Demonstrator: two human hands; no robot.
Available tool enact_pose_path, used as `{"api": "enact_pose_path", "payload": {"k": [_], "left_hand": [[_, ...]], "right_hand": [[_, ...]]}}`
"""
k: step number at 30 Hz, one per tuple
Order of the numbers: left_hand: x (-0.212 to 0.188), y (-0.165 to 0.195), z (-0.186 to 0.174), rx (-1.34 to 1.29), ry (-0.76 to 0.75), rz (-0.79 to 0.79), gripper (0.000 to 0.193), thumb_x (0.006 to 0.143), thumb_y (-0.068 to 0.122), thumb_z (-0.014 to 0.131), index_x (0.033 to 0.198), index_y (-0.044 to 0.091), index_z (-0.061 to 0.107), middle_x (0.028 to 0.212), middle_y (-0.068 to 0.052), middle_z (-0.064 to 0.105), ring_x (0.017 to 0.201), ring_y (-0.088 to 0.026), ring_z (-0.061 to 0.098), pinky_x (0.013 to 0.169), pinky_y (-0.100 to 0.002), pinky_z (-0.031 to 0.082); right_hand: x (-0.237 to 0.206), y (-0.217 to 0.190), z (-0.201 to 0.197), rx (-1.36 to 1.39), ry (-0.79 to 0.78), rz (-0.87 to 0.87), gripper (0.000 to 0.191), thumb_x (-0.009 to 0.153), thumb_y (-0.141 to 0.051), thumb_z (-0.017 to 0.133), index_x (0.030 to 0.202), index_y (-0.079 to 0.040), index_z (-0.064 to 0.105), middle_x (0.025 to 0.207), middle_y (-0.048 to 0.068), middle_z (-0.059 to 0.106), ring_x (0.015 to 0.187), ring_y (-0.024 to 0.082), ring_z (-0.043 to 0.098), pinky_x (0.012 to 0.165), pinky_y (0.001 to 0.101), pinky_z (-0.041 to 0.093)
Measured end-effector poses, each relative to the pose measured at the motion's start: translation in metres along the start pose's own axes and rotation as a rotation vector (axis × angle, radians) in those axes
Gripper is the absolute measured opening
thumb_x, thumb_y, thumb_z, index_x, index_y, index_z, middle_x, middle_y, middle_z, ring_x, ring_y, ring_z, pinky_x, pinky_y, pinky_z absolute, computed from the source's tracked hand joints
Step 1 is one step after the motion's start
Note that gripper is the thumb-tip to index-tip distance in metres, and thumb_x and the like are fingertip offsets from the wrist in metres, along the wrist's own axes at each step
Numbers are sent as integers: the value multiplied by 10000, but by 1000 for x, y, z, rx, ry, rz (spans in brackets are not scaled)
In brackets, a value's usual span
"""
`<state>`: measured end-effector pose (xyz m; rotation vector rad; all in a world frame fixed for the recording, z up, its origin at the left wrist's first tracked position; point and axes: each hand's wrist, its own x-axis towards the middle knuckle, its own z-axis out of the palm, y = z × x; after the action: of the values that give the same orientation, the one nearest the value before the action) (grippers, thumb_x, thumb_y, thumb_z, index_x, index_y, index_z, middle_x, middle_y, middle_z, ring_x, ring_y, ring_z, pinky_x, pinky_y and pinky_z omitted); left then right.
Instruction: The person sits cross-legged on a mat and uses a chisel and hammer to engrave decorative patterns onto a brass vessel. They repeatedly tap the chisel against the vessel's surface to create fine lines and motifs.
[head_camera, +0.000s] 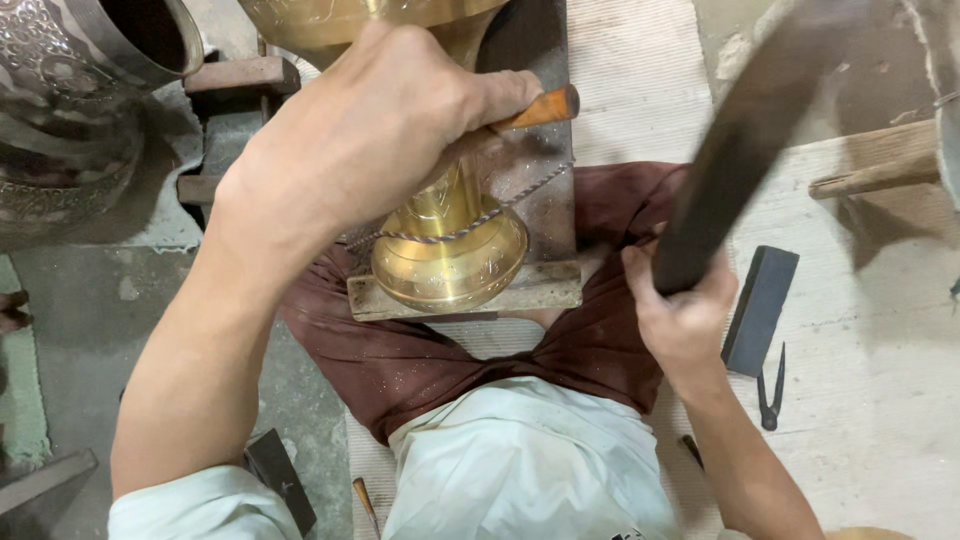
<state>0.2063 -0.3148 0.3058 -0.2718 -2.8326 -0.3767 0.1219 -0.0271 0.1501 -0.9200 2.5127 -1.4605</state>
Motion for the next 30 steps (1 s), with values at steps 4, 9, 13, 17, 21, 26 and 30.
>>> {"api": "enact_pose_path", "payload": {"k": [4,9,13,17,21,26,30], "left_hand": [[5,-3,-1,4,-88,21,270,912,97,745,1180,78,772,713,-230,661,714,-416,678,644,-494,530],[1,-1,2,-23,2,-9,314,916,102,752,1225,65,715,769,-226,680,768,-416,693,669,-495,530],[-11,-7,2,-88,117,-11,390,985,109,750,1339,33,606,846,-219,696,804,-423,689,657,-501,492],[-17,-12,9,-69,110,-11,398,1016,30,682,1401,74,591,911,-186,699,843,-379,705,711,-475,510],[-16,-15,11,-25,86,4,371,1043,49,710,1400,87,618,842,-181,678,788,-375,691,690,-476,508],[-20,-13,12,-97,169,-24,344,1004,73,725,1337,79,640,822,-191,685,746,-392,682,629,-479,493],[-30,-14,16,-78,254,-19,356,1030,86,773,1348,74,612,928,-159,701,845,-361,702,743,-450,530]], "right_hand": [[-9,-5,6,60,117,21,299,976,-84,772,1222,1,626,942,143,733,806,217,702,772,315,562],[-14,-2,1,-226,-110,38,365,867,-102,795,1184,6,650,880,174,727,799,316,721,713,392,538],[-15,3,3,-132,-115,89,387,834,-104,809,1163,15,645,861,167,732,756,280,738,684,364,548],[-14,3,1,161,-20,129,297,912,-78,838,1123,7,646,846,121,725,676,231,673,644,326,528],[0,-1,-13,-46,38,1,336,923,-16,848,1161,59,623,872,99,700,736,159,681,667,293,538],[18,-13,-26,-67,83,-163,274,1009,18,796,1189,38,591,851,82,674,726,171,663,684,287,534],[26,-28,-40,-299,-49,-119,365,887,-1,800,1210,10,629,810,125,645,711,251,650,686,363,516]]}}
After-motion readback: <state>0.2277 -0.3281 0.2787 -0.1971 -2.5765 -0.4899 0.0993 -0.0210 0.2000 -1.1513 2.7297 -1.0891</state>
